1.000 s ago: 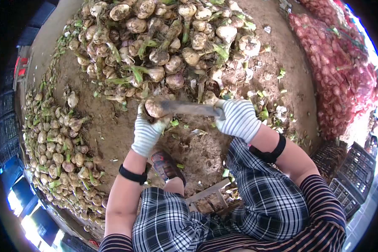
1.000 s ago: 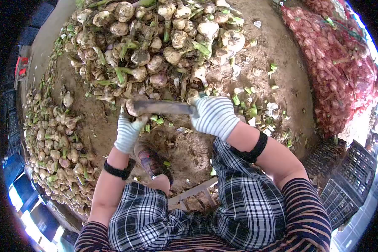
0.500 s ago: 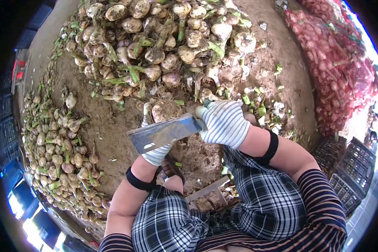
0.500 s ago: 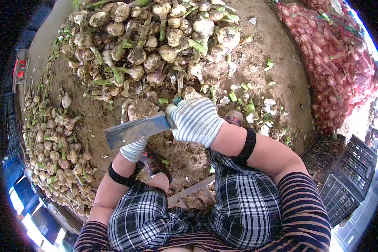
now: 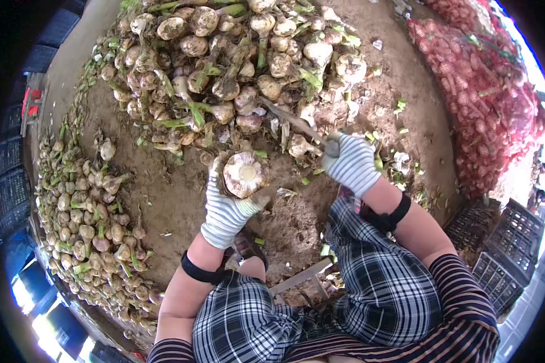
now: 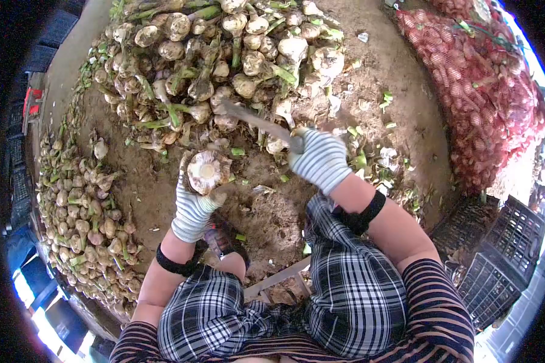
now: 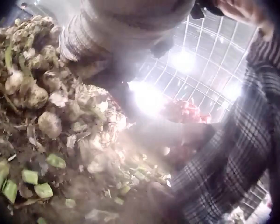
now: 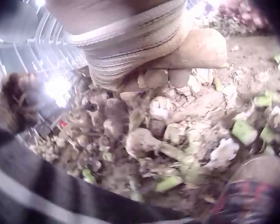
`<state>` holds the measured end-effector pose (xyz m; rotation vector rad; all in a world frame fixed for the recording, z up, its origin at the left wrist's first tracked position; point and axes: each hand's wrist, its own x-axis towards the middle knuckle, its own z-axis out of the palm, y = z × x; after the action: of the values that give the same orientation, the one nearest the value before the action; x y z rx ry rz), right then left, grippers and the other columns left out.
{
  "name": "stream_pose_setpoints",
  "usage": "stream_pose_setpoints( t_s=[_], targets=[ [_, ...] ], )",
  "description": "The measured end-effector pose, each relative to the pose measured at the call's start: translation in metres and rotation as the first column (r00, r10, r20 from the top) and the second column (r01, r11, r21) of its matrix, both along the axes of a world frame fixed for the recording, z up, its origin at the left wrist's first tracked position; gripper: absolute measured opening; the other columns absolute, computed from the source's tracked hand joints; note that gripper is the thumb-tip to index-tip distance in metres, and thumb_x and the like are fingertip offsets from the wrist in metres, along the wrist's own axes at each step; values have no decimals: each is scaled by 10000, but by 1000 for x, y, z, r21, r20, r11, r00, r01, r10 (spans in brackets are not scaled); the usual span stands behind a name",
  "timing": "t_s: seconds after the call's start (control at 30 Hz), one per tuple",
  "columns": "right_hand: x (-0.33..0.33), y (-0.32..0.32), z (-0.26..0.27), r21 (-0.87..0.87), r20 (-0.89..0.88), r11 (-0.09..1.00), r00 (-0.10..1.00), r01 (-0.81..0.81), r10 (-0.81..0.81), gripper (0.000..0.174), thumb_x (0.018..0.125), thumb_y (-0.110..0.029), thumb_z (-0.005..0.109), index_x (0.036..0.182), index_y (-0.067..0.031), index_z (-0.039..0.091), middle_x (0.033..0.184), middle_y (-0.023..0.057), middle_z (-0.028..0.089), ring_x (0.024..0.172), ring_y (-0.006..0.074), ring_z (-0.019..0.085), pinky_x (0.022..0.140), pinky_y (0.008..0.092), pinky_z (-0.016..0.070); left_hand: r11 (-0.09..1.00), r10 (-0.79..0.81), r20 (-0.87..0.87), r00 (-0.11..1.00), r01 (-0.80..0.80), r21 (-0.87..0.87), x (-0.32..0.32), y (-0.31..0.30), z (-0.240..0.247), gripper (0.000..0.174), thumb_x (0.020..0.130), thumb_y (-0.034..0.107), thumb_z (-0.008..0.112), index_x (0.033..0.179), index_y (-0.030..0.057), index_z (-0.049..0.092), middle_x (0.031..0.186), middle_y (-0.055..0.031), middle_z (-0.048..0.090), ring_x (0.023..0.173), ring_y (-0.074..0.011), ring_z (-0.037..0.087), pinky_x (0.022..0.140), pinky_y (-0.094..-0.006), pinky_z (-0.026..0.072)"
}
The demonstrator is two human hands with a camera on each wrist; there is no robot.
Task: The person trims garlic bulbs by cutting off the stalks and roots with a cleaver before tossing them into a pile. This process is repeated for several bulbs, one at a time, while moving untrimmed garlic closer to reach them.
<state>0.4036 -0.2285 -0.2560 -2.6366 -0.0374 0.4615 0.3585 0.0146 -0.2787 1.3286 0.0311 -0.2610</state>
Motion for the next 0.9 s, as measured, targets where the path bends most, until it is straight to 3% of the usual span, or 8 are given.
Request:
stream_pose_setpoints(
  t_s=[0.2,0.3,0.37,0.4,0.47,0.7,0.77,0.9],
  targets=[
    [-9,21,5,429,-292,891,956,150,-20,69,702,-77,468,713,-62,534,540,-11,413,503,99,392,470,250,342,893,-55,-239,969,-59,-446,9,34,-23,605,676,360,688,1149,103,411,1083,-57,534,1019,-162,497,927,-328,380],
    [-17,19,-5,484,-338,845,939,226,-58,90,683,-67,538,749,-13,567,531,-66,399,488,25,339,437,217,321,-186,-631,-285,721,-498,-847,34,33,-18,293,811,235,571,1043,74,495,890,-60,519,807,-159,524,765,-317,460],
    [-17,20,-9,591,-489,744,872,311,23,189,694,-77,494,837,3,587,564,0,416,532,83,392,496,236,358,880,-102,-297,950,-53,-472,19,13,39,287,801,204,565,1041,57,511,918,-70,529,786,-181,531,727,-318,458],
    [-20,17,-40,481,-470,850,881,215,43,299,688,-124,529,930,45,579,609,23,491,561,88,439,529,247,400,880,-104,-299,949,-52,-473,13,14,31,287,801,204,565,1041,57,511,918,-70,529,786,-181,531,727,-318,458],
    [-18,21,-24,450,-465,878,882,160,78,332,681,-144,542,948,53,572,638,34,523,577,93,458,546,249,415,295,13,-707,707,-679,-673,2,19,7,462,716,414,616,973,36,551,993,-83,573,908,-249,550,892,-416,414],
    [-24,13,-74,790,-399,585,878,184,264,291,654,-197,557,857,11,579,667,80,599,603,181,556,561,288,444,547,-167,-632,757,-462,-698,-6,17,20,568,630,264,604,1116,-14,510,1171,-145,519,960,-289,556,857,-418,443],
    [-18,21,-44,298,-349,947,910,-117,222,242,656,-219,537,788,-20,575,626,110,584,596,259,563,558,335,457,557,-284,-589,757,-370,-744,-7,13,30,533,638,197,617,1107,-32,508,1110,-163,549,908,-273,579,780,-402,480],
    [-10,28,10,218,-382,956,884,-199,271,234,662,-242,524,771,-45,587,615,144,576,601,323,554,573,382,465,806,-285,-721,632,-250,-537,-3,0,39,358,718,111,627,1046,-11,550,915,-102,615,751,-197,588,709,-329,491]
  ],
)
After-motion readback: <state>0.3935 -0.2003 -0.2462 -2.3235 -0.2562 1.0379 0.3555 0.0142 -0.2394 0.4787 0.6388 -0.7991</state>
